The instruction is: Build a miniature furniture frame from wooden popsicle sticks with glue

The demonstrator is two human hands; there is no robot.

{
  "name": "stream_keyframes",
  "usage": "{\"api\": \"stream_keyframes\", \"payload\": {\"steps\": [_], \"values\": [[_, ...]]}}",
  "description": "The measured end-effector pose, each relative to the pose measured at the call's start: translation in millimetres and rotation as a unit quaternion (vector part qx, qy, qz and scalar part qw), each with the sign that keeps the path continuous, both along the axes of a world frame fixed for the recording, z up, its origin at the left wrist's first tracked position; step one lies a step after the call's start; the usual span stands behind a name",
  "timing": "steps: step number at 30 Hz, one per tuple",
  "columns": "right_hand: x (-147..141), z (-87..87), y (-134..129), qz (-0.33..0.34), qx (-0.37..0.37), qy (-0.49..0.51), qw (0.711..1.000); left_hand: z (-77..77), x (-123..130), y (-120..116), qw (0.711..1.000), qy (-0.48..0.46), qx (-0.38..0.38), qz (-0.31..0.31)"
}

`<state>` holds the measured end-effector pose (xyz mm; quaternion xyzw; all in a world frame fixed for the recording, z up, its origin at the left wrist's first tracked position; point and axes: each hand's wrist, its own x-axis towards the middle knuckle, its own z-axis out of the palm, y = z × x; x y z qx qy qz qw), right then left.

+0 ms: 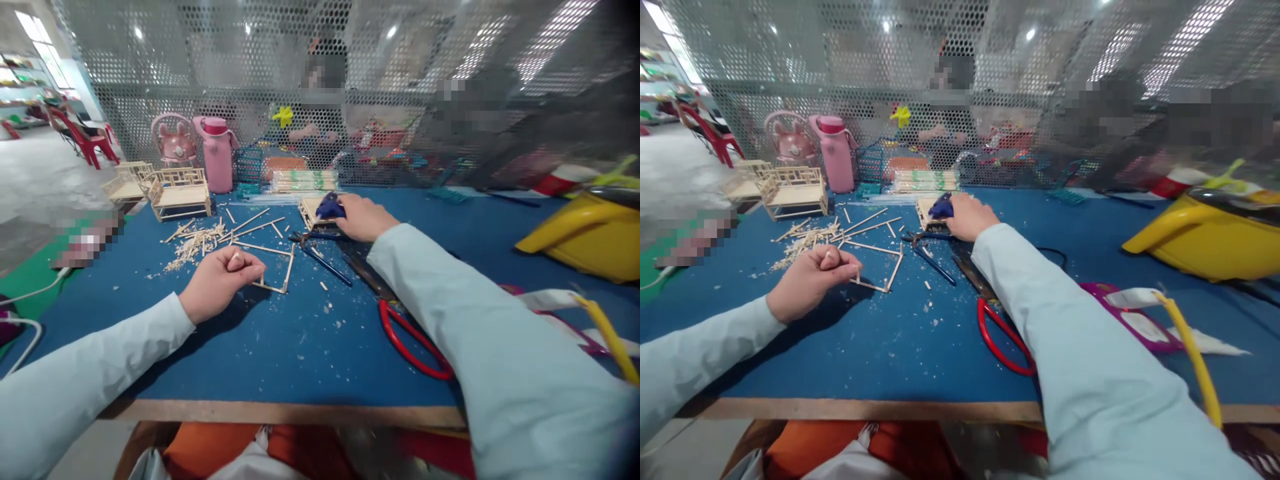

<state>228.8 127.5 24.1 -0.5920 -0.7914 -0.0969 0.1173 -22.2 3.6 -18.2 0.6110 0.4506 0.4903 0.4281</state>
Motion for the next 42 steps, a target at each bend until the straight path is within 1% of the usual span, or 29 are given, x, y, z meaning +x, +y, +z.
{"api": "stream_keyframes", "payload": {"steps": [1,2,3,4,5,6,7,8,10,12,13,15,16,17,18,19,20,21,23,25,28,31,34,36,38,40,42], "values": [[-6.7,1.4,-10.0,0.029,0.038,0.017,0.999,1.9,1.1,-1.5,1.0,-0.017,-0.004,0.002],[-14.8,3.6,-24.3,0.066,0.087,0.055,0.993,3.8,2.5,-3.2,1.0,-0.03,-0.005,0.005],[-23.9,6.3,-41.4,0.111,0.11,0.105,0.982,5.7,4.3,-5.2,0.999,-0.042,-0.003,0.006],[-33.5,8.8,-59.9,0.164,0.095,0.157,0.969,7.5,6.5,-7.6,0.999,-0.051,0.002,0.008],[-42.8,10.5,-78.0,0.221,0.039,0.197,0.954,9.2,9.1,-10.3,0.998,-0.06,0.008,0.009],[-51.2,11.2,-94.5,0.266,-0.037,0.227,0.936,10.7,12.0,-13.2,0.998,-0.067,0.016,0.01],[-58.2,10.5,-108.3,0.286,-0.1,0.257,0.918,11.8,15.1,-16.2,0.997,-0.072,0.024,0.011],[-63.4,8.7,-118.7,0.289,-0.135,0.29,0.902,12.6,18.3,-19.1,0.997,-0.077,0.031,0.01],[-68.7,2.9,-129.9,0.279,-0.185,0.345,0.877,12.8,23.3,-23.4,0.996,-0.08,0.041,0.01],[-68.6,-2.9,-130.8,0.269,-0.198,0.383,0.861,11.2,24.6,-24.1,0.997,-0.065,0.05,0.011],[-67.2,-5.3,-128.8,0.267,-0.193,0.394,0.858,9.6,23.3,-22.7,0.997,-0.047,0.055,0.014],[-62.7,-9.0,-121.5,0.264,-0.171,0.405,0.859,5.7,16.0,-16.4,0.997,0.028,0.066,0.029],[-59.9,-10.7,-116.7,0.259,-0.162,0.409,0.86,3.4,10.6,-11.9,0.993,0.084,0.074,0.039],[-56.9,-12.7,-111.2,0.25,-0.16,0.414,0.861,1.2,4.4,-7.1,0.981,0.167,0.085,0.054],[-53.9,-15.2,-105.3,0.238,-0.163,0.421,0.86,-0.8,-2.0,-2.1,0.96,0.256,0.095,0.064],[-51.2,-18.2,-99.1,0.223,-0.173,0.43,0.858,-2.5,-8.0,2.5,0.937,0.329,0.106,0.05],[-48.8,-21.7,-93.1,0.206,-0.186,0.439,0.855,-3.8,-13.1,6.6,0.917,0.382,0.111,0.032],[-47.0,-25.5,-87.3,0.191,-0.197,0.446,0.852,-4.6,-17.1,9.8,0.902,0.415,0.115,0.014],[-45.4,-33.2,-78.0,0.174,-0.206,0.449,0.852,-4.9,-21.6,13.7,0.878,0.461,0.126,-0.028],[-46.1,-39.3,-72.1,0.183,-0.199,0.435,0.859,-4.2,-22.8,15.0,0.865,0.477,0.142,-0.064],[-49.1,-43.6,-67.7,0.235,-0.18,0.371,0.88,-4.3,-23.8,16.3,0.864,0.467,0.158,-0.098],[-51.9,-42.8,-65.6,0.283,-0.182,0.288,0.897,-6.9,-27.2,20.8,0.863,0.463,0.172,-0.107],[-53.3,-40.2,-65.9,0.292,-0.179,0.241,0.908,-9.5,-32.1,28.8,0.851,0.473,0.199,-0.115],[-54.0,-38.8,-67.2,0.295,-0.176,0.221,0.913,-9.9,-35.4,34.7,0.84,0.482,0.22,-0.119],[-54.9,-38.1,-68.0,0.306,-0.172,0.215,0.911,-9.6,-38.3,40.1,0.829,0.493,0.235,-0.12],[-56.1,-38.0,-67.4,0.316,-0.154,0.226,0.908,-9.4,-40.0,43.9,0.824,0.501,0.236,-0.122],[-56.9,-37.7,-65.8,0.312,-0.134,0.237,0.91,-9.6,-40.3,45.1,0.823,0.503,0.234,-0.126]]}}
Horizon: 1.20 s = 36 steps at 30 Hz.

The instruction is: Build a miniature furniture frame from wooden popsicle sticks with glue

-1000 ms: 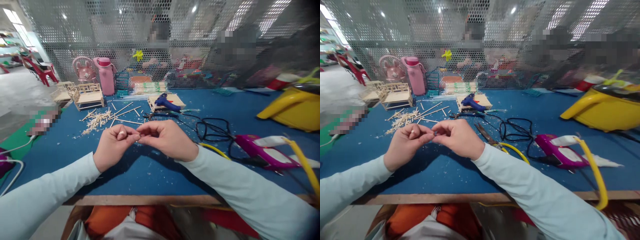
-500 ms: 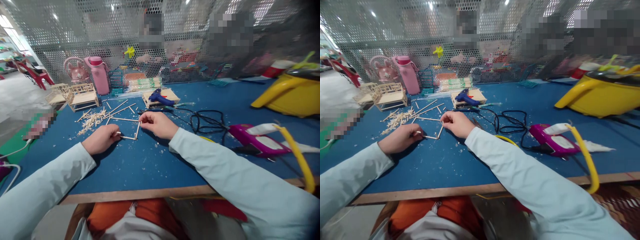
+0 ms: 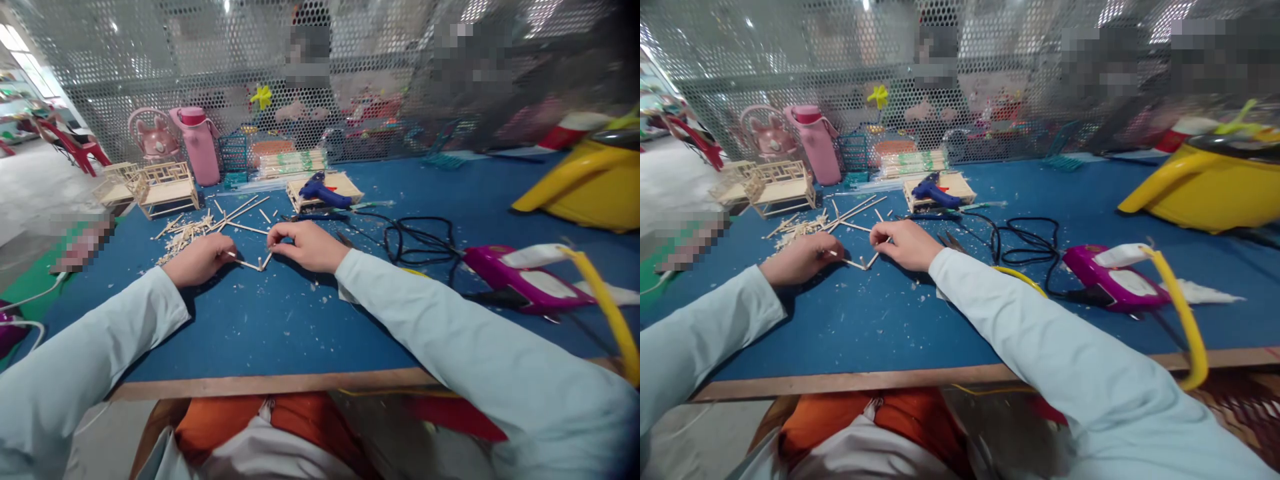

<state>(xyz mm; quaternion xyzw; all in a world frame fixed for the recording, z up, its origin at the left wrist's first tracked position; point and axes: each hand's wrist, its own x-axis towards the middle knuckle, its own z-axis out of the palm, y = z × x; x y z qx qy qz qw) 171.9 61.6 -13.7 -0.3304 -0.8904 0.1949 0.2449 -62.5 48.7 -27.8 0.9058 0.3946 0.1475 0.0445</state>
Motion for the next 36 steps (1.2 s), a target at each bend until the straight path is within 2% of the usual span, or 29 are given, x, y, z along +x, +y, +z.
{"api": "stream_keyframes", "payload": {"steps": [3,9,13,17,20,23,26,29,32,36], "values": [[2.4,3.2,0.7,-0.021,-0.005,0.017,1.0,0.9,2.1,-5.1,1.0,-0.011,0.008,-0.011],[18.6,17.2,-13.0,-0.037,-0.094,0.187,0.977,5.9,7.0,-24.3,0.996,-0.05,0.002,-0.08],[17.5,15.3,-23.7,-0.023,-0.167,0.173,0.97,2.2,6.8,-17.3,0.994,-0.033,-0.011,-0.101],[7.3,6.7,-29.5,-0.004,-0.166,0.128,0.978,2.5,5.4,-12.6,0.999,-0.043,0.0,-0.022],[2.8,3.7,-28.7,-0.006,-0.111,0.079,0.991,7.2,10.1,-24.3,0.991,-0.124,-0.01,0.057],[2.4,3.4,-23.7,-0.008,-0.05,0.013,0.999,10.2,19.3,-39.7,0.975,-0.189,-0.051,0.104],[3.0,3.1,-18.0,-0.004,-0.016,-0.046,0.999,8.1,25.4,-46.7,0.973,-0.17,-0.057,0.148],[2.3,2.9,-15.1,0.007,0.002,-0.08,0.997,3.2,25.1,-43.7,0.971,-0.124,-0.04,0.198],[0.5,3.8,-16.0,0.023,0.008,-0.089,0.996,0.7,24.1,-37.3,0.974,-0.103,-0.03,0.199],[-0.5,6.1,-22.4,0.036,-0.01,-0.072,0.997,2.3,27.1,-34.3,0.98,-0.12,-0.044,0.154]]}}
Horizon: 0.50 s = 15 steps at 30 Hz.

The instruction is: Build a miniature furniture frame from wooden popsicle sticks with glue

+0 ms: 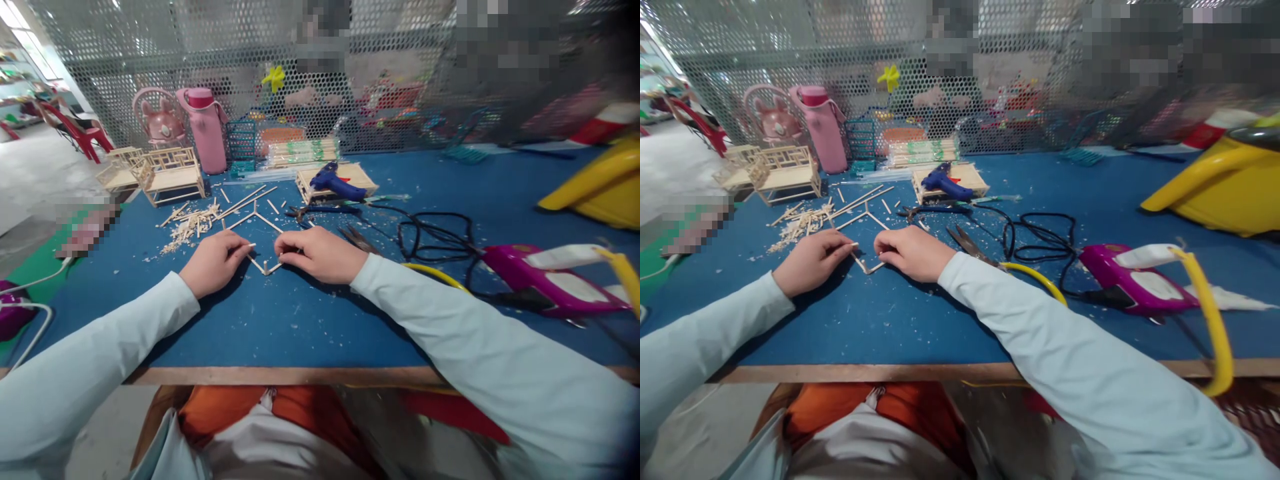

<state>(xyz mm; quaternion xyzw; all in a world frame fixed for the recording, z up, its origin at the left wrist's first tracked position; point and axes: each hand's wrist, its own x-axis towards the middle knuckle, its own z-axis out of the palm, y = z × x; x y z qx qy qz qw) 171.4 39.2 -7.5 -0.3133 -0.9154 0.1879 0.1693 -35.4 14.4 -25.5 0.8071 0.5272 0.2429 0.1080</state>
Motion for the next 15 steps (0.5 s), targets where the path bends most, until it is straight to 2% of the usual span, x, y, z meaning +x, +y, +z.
{"api": "stream_keyframes", "payload": {"steps": [4,7,10,15], "values": [[-0.3,1.7,-7.8,-0.015,-0.025,0.047,0.998,1.9,1.2,-5.6,0.997,-0.063,-0.025,0.037],[-2.2,1.8,-11.1,-0.02,-0.048,0.077,0.996,2.4,0.7,-12.4,0.986,-0.138,-0.08,0.054],[-4.7,-0.2,-11.5,-0.024,-0.062,0.092,0.994,3.2,2.0,-18.0,0.975,-0.189,-0.096,0.063],[-6.9,-7.7,-8.7,-0.032,-0.089,0.128,0.987,4.8,4.2,-23.0,0.982,-0.153,-0.092,0.066]]}}
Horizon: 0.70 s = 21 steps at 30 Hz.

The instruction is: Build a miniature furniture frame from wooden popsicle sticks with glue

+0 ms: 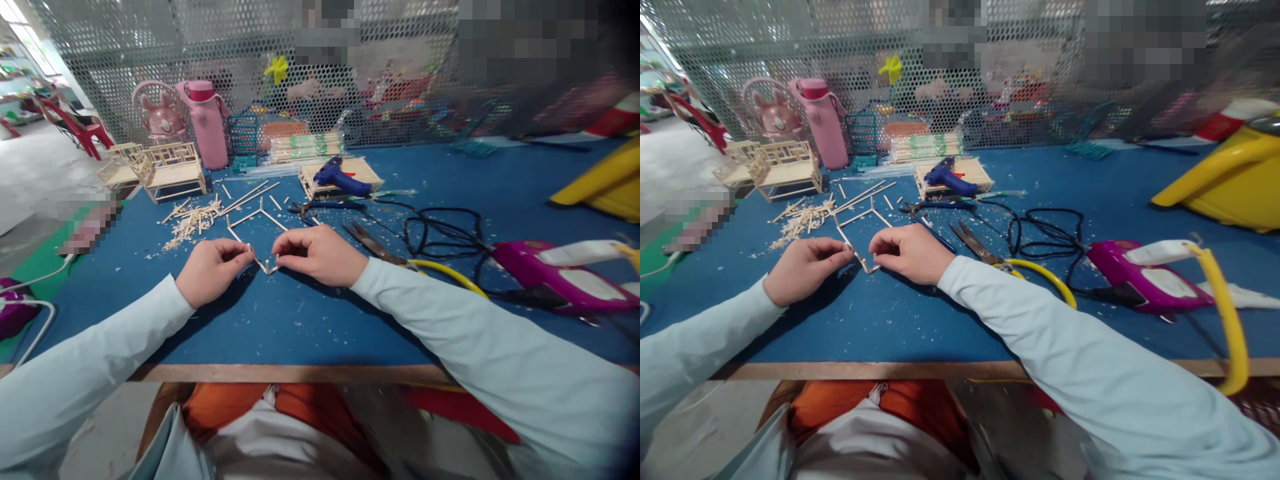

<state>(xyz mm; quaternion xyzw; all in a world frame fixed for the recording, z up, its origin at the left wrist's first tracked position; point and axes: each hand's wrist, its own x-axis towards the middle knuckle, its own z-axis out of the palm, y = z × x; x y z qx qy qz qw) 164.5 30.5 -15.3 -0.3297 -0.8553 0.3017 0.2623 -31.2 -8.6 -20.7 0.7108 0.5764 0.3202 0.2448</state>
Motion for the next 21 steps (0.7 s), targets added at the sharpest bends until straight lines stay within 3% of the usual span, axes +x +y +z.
{"api": "stream_keyframes", "payload": {"steps": [7,14,21], "values": [[-2.6,-3.9,0.3,0.006,0.001,0.031,0.999,-5.4,2.8,-5.3,0.997,0.049,0.03,-0.048],[-4.1,-5.1,-3.0,0.017,-0.031,0.062,0.997,-13.2,8.6,-5.3,0.995,0.091,0.025,-0.024],[-4.7,-4.5,-4.7,0.024,-0.012,0.041,0.999,-13.4,10.0,-5.2,0.994,0.102,0.021,-0.021]]}}
